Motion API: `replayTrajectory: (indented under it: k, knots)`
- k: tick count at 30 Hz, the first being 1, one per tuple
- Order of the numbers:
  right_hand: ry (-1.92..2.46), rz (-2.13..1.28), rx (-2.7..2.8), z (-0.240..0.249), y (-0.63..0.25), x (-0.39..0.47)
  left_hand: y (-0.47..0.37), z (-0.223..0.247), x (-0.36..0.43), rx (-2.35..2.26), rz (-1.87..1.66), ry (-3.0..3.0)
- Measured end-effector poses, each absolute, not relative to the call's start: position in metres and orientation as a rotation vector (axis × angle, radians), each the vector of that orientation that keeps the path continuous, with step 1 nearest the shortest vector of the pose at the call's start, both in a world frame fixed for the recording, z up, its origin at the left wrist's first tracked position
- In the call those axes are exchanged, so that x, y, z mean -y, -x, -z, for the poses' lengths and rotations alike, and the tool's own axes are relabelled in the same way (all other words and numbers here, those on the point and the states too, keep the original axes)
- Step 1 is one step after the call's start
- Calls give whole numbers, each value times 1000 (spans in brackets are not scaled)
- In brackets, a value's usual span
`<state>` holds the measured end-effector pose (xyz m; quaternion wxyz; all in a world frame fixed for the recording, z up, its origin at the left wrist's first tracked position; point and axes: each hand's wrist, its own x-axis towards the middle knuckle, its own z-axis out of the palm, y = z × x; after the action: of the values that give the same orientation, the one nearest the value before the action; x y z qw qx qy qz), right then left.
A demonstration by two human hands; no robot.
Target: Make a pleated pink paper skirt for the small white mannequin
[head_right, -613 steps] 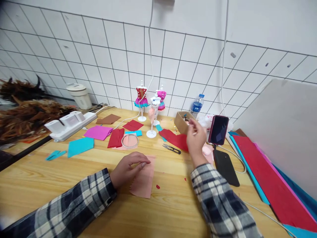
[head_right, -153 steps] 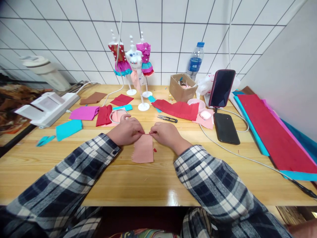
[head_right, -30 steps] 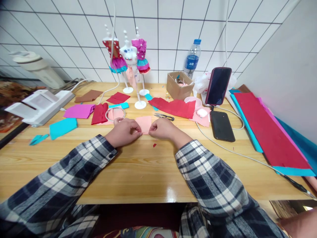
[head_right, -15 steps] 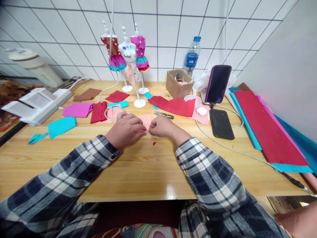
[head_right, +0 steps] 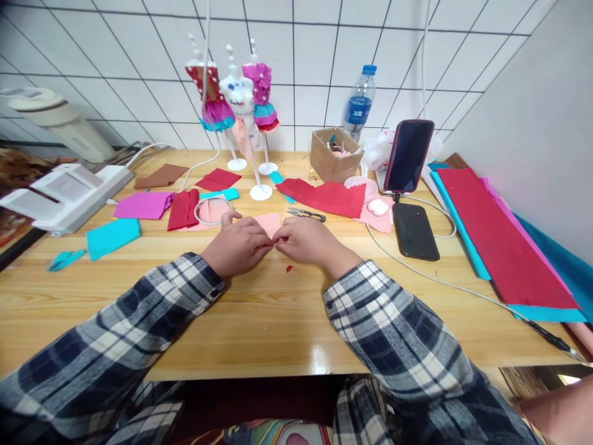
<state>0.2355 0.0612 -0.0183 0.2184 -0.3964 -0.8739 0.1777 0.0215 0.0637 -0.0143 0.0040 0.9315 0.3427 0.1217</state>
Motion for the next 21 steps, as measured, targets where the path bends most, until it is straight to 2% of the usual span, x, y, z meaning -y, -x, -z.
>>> replayTrajectory:
  k: [5,13,17,21]
  knots:
    - [1135,-326,2519,24,-237,-66,-22,14,-66,-1117,-387,-2854]
    - [1137,-419,2458,31,-236,-73,-21,14,-69,-1172,-401,-2767]
    - [1179,-554,2303,30,-238,-69,-20,14,-68,-1225,-505,-2770]
    - [1151,-551,2227,27,-238,-67,-18,12,-67,-1267,-569,-2734]
